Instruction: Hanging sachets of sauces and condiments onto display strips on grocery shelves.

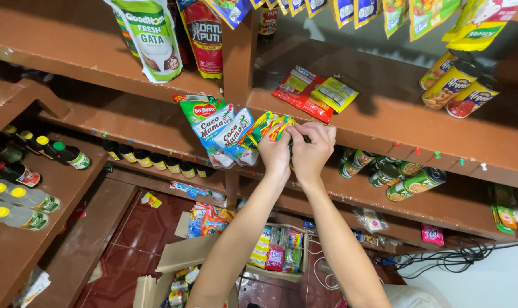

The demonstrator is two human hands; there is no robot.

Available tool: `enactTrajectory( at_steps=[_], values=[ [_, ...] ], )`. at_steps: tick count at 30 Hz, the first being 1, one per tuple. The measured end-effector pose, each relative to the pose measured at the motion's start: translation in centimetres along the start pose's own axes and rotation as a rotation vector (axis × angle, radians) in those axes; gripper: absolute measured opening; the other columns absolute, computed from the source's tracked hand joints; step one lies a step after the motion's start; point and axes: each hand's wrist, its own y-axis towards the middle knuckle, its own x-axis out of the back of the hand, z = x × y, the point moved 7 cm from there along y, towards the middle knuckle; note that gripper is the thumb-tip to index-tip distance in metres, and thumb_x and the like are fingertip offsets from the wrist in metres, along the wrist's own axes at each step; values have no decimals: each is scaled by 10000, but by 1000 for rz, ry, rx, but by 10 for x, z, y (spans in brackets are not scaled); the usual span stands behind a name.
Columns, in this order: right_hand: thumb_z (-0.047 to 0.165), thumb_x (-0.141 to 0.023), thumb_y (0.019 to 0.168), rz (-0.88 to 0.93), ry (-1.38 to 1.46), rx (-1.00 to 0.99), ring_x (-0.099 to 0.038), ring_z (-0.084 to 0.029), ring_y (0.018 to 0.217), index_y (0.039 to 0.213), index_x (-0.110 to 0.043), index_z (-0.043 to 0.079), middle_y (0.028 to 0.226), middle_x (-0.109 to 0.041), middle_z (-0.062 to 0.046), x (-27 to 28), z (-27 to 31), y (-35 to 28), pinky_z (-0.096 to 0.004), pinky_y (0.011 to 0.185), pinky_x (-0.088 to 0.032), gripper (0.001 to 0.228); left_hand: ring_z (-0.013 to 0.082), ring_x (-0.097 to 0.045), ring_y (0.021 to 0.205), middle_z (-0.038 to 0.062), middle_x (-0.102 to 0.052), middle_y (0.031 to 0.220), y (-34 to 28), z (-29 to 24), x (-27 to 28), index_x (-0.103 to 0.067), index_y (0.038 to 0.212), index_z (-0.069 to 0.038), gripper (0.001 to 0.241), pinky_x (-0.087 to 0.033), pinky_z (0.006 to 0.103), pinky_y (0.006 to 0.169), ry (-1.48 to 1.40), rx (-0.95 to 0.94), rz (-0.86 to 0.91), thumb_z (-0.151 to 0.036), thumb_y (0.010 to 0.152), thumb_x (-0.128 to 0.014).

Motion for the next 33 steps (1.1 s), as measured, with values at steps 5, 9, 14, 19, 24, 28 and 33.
enactTrajectory(
  at_steps=[5, 9, 14, 19, 24, 28, 33],
  values=[
    [85, -915, 736, -11, 6, 0, -586, -235, 899, 825, -777, 53, 875, -716, -40, 1, 0, 1, -375, 828, -486, 167, 164, -686, 1033, 125, -727, 1165, -2, -4, -1, -674, 1199, 84, 296, -549, 301, 927, 15, 8, 3, 2, 915, -700],
    [80, -909, 730, -2, 33, -25, -588, -234, 897, 827, -778, 49, 872, -725, -48, 0, -3, 3, -365, 818, -499, 166, 157, -684, 1025, 117, -731, 1158, -2, -5, -1, -675, 1197, 83, 307, -547, 297, 918, 33, -4, 0, -12, 908, -717],
    [74, -901, 718, 33, 47, -110, -594, -226, 864, 823, -791, 57, 850, -733, -59, 0, -5, 10, -354, 782, -505, 153, 155, -683, 1013, 114, -735, 1141, -2, -4, -1, -691, 1174, 85, 300, -547, 297, 907, 44, -32, -20, -18, 896, -738],
    [61, -884, 732, 55, 45, -160, -585, -216, 803, 809, -796, 64, 811, -745, -54, -1, -6, 15, -359, 745, -502, 117, 145, -684, 1008, 104, -737, 1137, -5, -8, -2, -696, 1164, 73, 291, -547, 292, 901, 32, -44, -26, -30, 897, -748],
    [61, -879, 710, 41, -5, -204, -589, -226, 787, 810, -805, 65, 783, -734, -70, -5, -11, 18, -371, 735, -510, 124, 137, -692, 969, 92, -743, 1105, -6, -10, -4, -702, 1145, 47, 277, -557, 296, 861, 20, 3, -45, -47, 890, -757],
    [65, -881, 708, 39, -25, -256, -598, -223, 788, 812, -809, 65, 771, -737, -69, -6, -13, 17, -370, 738, -519, 126, 134, -691, 970, 87, -744, 1106, -10, -15, -4, -705, 1150, 42, 272, -558, 296, 858, 18, 0, -33, -58, 902, -752],
    [93, -899, 704, 18, -5, -210, -608, -225, 804, 796, -794, 52, 794, -739, -75, -1, -8, 15, -372, 745, -522, 146, 125, -692, 988, 79, -740, 1124, -18, -26, -5, -690, 1173, 30, 282, -556, 291, 863, 12, -27, 15, -63, 909, -729]
  ],
)
